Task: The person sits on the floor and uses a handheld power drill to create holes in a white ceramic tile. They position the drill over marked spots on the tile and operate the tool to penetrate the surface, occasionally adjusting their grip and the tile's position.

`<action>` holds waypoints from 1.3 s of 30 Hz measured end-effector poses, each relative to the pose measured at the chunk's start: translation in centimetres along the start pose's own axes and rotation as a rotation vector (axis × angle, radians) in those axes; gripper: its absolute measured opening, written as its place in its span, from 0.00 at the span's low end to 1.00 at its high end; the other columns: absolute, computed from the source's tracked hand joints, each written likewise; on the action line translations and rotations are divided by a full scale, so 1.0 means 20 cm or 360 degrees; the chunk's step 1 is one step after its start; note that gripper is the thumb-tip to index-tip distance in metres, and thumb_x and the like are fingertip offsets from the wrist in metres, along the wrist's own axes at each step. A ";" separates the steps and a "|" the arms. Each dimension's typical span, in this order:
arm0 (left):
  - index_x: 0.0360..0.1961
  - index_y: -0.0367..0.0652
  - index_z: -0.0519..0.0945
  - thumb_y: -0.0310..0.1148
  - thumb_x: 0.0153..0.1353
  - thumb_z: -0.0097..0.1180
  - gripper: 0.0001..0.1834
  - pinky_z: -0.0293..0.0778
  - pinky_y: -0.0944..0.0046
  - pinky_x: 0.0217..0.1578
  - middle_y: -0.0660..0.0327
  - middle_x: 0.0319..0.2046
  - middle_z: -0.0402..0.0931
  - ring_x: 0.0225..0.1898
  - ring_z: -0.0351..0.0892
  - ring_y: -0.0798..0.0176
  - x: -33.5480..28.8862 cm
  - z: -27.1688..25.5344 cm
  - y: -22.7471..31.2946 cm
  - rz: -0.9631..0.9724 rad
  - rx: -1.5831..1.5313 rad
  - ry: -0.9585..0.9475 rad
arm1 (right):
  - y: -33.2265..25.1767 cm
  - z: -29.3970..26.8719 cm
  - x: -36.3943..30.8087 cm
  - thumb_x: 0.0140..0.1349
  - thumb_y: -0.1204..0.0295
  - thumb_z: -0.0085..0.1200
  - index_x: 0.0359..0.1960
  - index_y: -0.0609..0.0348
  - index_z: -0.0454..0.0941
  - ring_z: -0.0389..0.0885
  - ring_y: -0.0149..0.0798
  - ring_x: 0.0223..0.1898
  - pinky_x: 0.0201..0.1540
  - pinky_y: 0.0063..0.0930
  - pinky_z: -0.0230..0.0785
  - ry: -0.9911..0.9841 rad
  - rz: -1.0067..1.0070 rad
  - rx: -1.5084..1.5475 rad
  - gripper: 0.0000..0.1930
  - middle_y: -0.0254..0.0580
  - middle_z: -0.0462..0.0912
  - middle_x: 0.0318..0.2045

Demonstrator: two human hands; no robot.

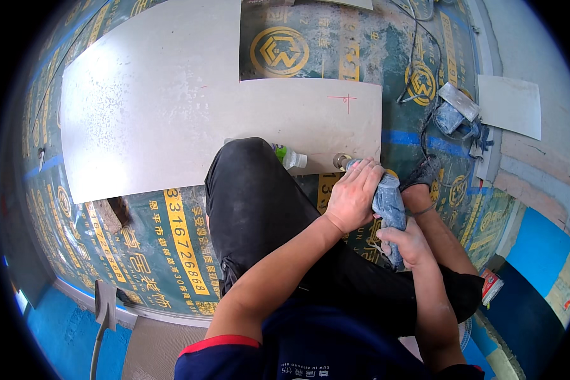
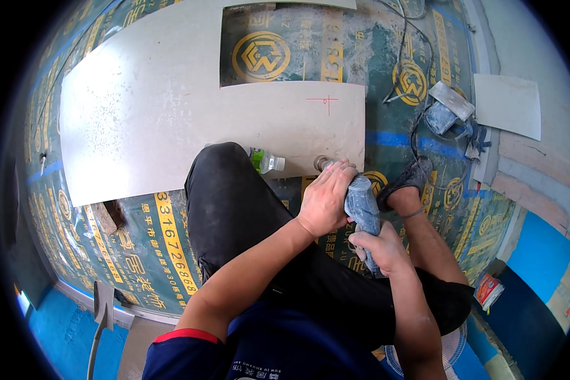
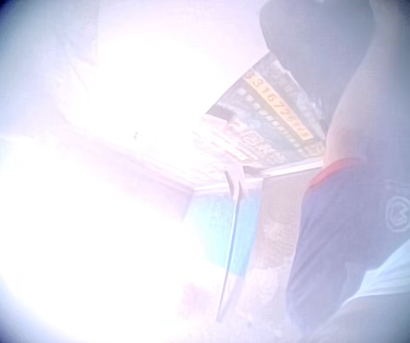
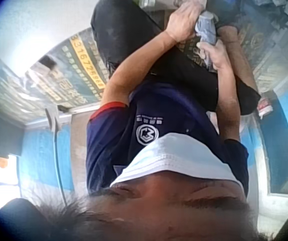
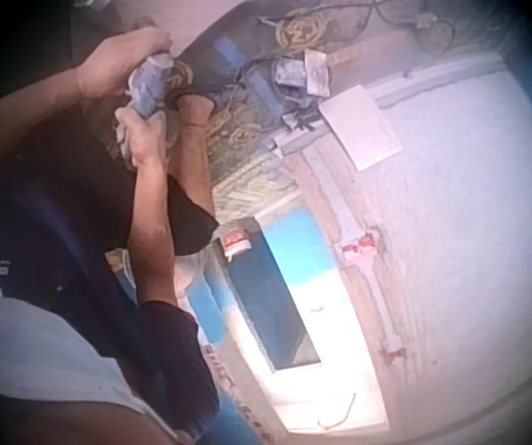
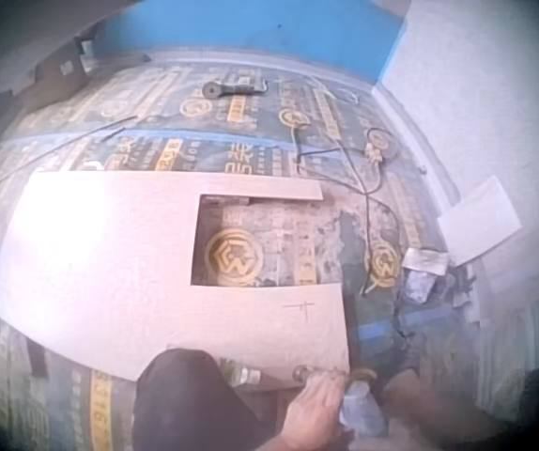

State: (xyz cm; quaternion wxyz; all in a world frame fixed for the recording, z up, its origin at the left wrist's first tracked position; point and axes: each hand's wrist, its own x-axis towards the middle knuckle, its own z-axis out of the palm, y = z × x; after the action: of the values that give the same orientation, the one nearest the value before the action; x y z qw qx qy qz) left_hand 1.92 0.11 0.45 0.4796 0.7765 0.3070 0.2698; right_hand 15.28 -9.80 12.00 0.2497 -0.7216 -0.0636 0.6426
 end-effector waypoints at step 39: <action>0.65 0.38 0.70 0.34 0.42 0.77 0.47 0.65 0.46 0.74 0.48 0.63 0.75 0.72 0.70 0.43 -0.05 0.01 -0.03 0.0004 -0.0035 0.0069 | 0.01 0.03 0.00 0.59 0.71 0.65 0.49 0.66 0.81 0.74 0.27 0.19 0.24 0.26 0.66 -0.0003 -0.0048 -0.0100 0.17 0.33 0.78 0.23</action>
State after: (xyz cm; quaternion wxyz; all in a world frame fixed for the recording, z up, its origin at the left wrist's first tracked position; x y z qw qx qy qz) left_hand 1.24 -0.56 -0.23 0.4810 0.7655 0.3135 0.2904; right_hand 14.56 -9.83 11.92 0.2365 -0.7275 -0.0948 0.6370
